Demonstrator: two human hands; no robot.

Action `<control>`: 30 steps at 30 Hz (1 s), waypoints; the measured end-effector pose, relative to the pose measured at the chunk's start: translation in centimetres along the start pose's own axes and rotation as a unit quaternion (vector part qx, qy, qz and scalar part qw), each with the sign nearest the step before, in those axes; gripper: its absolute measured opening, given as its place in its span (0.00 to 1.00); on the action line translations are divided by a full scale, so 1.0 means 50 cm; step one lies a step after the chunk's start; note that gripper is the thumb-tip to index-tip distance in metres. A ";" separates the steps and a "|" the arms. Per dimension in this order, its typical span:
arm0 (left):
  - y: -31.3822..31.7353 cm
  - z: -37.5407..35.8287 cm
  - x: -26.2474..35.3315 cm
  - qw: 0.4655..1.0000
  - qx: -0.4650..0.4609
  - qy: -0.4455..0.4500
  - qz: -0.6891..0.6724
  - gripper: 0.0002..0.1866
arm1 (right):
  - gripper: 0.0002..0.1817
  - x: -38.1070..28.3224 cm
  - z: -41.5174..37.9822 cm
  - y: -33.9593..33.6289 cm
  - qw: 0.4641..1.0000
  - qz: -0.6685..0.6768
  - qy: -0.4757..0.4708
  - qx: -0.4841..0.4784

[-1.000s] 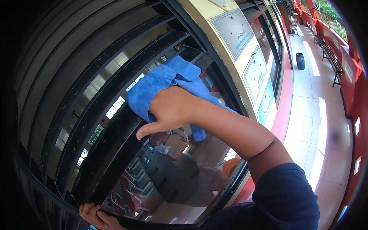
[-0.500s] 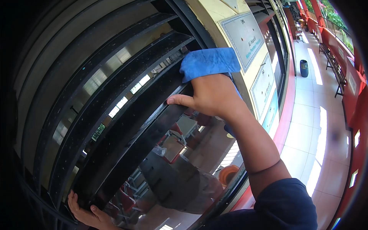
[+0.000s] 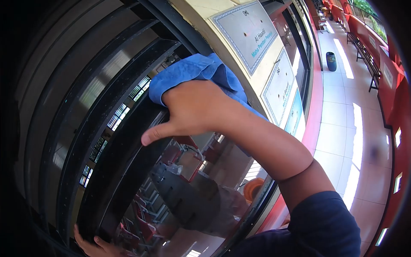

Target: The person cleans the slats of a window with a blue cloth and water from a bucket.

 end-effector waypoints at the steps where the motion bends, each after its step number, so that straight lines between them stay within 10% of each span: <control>1: 0.002 -0.001 0.001 1.000 0.000 -0.002 -0.005 0.45 | 0.49 0.011 0.009 -0.004 0.997 0.006 0.013 0.074; 5: 0.002 -0.007 -0.005 1.000 -0.012 -0.009 0.009 0.45 | 0.49 -0.057 0.025 0.013 0.998 0.021 -0.017 0.058; 7: 0.000 -0.009 -0.006 1.000 -0.012 -0.012 0.007 0.46 | 0.46 -0.125 -0.006 0.007 0.964 0.034 -0.169 0.203; 10: -0.002 -0.013 -0.006 1.000 -0.007 -0.016 -0.014 0.46 | 0.47 -0.121 0.002 0.016 0.986 0.082 -0.141 -0.029; 13: -0.002 -0.011 -0.005 1.000 -0.006 -0.014 -0.025 0.47 | 0.48 -0.070 0.010 0.011 0.992 0.084 -0.080 -0.049; 16: 0.005 -0.044 -0.061 0.999 -0.028 -0.007 -0.045 0.45 | 0.47 0.067 0.028 -0.005 0.994 0.069 0.081 0.030; 30: 0.006 -0.061 -0.085 0.997 -0.039 -0.051 -0.031 0.49 | 0.47 0.054 0.011 0.027 0.985 0.013 0.059 0.159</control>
Point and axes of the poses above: each hand's wrist, its own z-axis towards the middle knuckle, its own y-axis out of the palm, x = y × z, the point moved 7 cm from there along z, towards the middle knuckle, and after that the axes turned 10 degrees about -z, right-handed, at the moved point
